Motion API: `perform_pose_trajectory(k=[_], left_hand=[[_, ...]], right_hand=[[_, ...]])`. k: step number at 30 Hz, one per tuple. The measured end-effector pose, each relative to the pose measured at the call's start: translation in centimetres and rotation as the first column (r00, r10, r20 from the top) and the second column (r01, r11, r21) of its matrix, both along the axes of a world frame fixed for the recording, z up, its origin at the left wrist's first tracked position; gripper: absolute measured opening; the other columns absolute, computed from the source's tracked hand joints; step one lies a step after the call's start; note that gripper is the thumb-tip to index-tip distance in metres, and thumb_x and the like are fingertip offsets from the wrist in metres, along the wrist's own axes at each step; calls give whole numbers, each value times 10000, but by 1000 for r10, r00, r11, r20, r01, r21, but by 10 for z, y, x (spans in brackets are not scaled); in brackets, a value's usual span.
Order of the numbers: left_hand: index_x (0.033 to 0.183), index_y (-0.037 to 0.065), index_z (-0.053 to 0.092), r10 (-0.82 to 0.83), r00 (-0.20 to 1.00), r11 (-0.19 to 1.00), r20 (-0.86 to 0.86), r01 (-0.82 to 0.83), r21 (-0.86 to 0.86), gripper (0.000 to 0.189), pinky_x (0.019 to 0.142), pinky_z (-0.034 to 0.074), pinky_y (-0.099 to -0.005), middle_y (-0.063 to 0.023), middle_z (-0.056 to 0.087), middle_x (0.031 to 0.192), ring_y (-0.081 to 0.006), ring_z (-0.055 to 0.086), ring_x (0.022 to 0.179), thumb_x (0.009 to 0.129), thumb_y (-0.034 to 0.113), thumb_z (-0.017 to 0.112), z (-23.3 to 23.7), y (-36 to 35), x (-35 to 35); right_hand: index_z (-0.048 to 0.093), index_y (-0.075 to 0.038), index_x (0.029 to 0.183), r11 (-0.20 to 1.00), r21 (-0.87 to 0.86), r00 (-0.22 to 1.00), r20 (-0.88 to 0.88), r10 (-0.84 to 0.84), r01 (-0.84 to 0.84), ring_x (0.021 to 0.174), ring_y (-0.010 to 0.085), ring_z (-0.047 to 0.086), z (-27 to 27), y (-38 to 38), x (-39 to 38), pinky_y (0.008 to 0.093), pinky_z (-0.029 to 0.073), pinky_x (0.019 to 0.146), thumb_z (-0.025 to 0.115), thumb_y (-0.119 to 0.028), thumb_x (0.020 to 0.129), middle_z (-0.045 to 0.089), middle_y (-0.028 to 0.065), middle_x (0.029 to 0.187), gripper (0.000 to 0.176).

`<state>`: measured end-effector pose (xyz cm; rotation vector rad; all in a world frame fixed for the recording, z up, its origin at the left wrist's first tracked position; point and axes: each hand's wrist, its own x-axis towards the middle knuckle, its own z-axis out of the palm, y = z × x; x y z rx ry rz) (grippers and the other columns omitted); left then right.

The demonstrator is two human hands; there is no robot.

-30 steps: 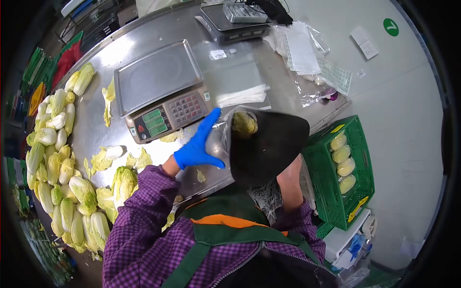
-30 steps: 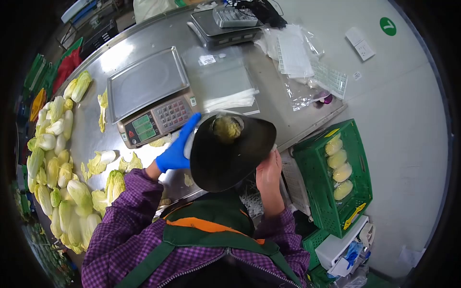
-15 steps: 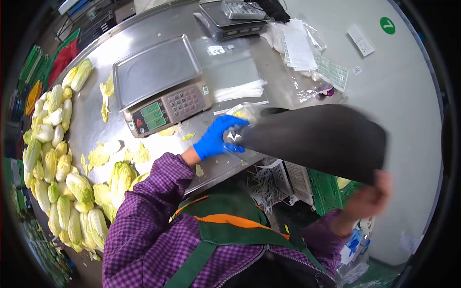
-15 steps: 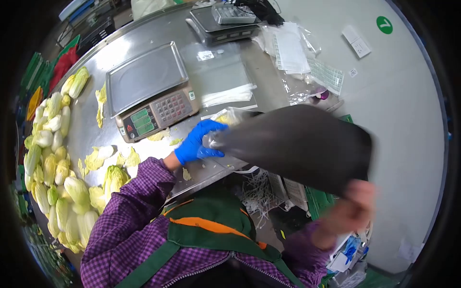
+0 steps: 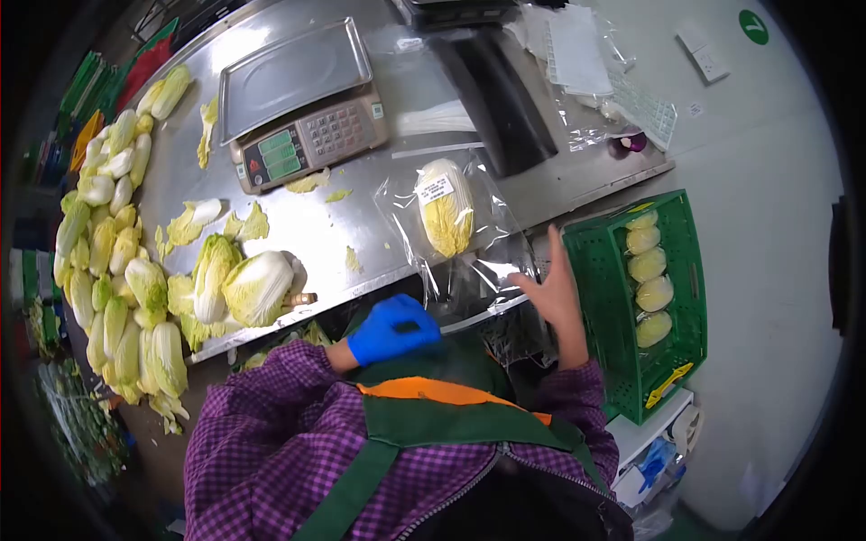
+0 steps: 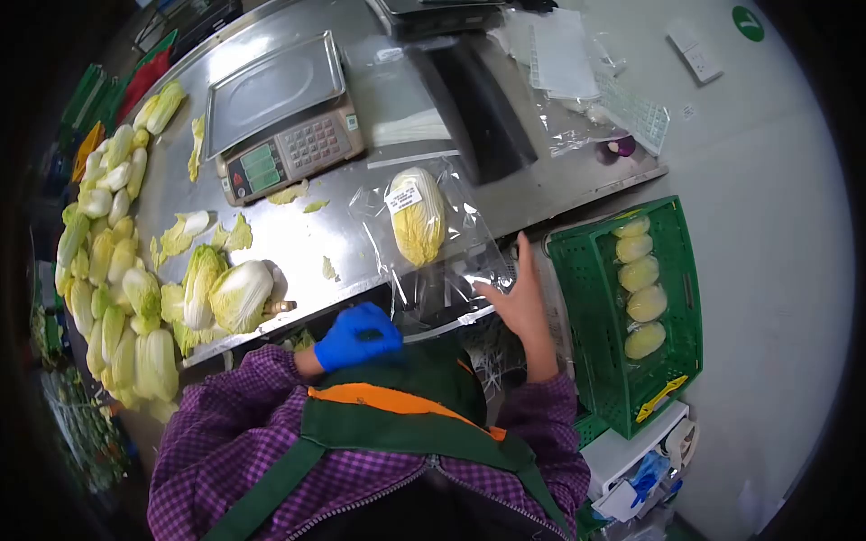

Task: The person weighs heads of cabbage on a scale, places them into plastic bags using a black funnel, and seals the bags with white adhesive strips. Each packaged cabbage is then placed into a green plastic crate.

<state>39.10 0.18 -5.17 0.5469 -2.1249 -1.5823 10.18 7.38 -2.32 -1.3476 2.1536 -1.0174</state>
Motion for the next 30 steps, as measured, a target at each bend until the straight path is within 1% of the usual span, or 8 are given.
perform_pose_trajectory(k=[3,6,11,13,15,19,26,30], left_hand=[[928,7,651,599,792,630,118,-557,542,186,783,474,-265,-46,659,909,-115,588,861,796,128,701,-27,17,-4],[955,-1,655,514,732,422,447,-670,611,192,753,481,-255,-43,661,897,-116,593,817,845,157,650,-21,12,-17],[1004,31,663,240,923,393,302,-377,839,262,720,479,-247,-40,666,863,-107,593,788,884,256,605,-32,29,-20],[1002,42,668,288,901,337,325,-413,846,249,705,462,-226,-22,658,845,-94,575,739,905,248,567,-22,33,-21],[963,28,673,265,848,162,458,-508,846,240,688,460,-222,-27,658,833,-97,576,727,907,233,562,-5,22,-30],[913,24,670,255,913,474,318,-404,782,263,689,465,-244,-44,657,811,-101,580,716,903,262,557,-20,26,-38],[939,15,668,348,831,178,433,-512,840,273,684,473,-254,-49,660,836,-116,585,716,891,271,588,-6,34,-16],[972,21,663,343,882,335,323,-436,835,241,682,474,-242,-39,649,830,-104,577,715,883,234,597,-15,32,-33]], right_hand=[[341,-27,1355,981,195,995,102,-14,-7,1009,245,543,-46,26,-7,355,450,853,726,-86,714,530,187,1167,749],[463,-22,1273,982,170,954,270,-131,86,671,156,573,-56,36,-8,308,471,682,669,-32,761,625,93,830,552],[469,-40,1263,992,99,997,-9,-77,78,817,283,602,-16,32,2,368,474,766,648,10,758,599,152,943,538],[479,-53,1257,996,-42,846,-531,49,-83,877,260,596,24,23,16,338,472,779,672,-2,747,567,154,1033,547],[497,-58,1235,988,-38,888,-445,116,-148,895,285,591,31,20,28,361,467,802,671,-2,737,553,161,1107,531],[572,-28,1118,952,1,952,13,307,-307,841,237,604,19,15,51,325,483,741,678,-12,742,588,126,1021,391],[599,-18,1040,907,183,918,199,344,-380,821,267,625,15,17,63,349,491,723,661,-35,767,605,129,985,281],[597,-18,1041,764,54,761,157,629,-643,1038,342,561,-3,20,84,376,442,892,597,-74,809,581,172,1150,239]])
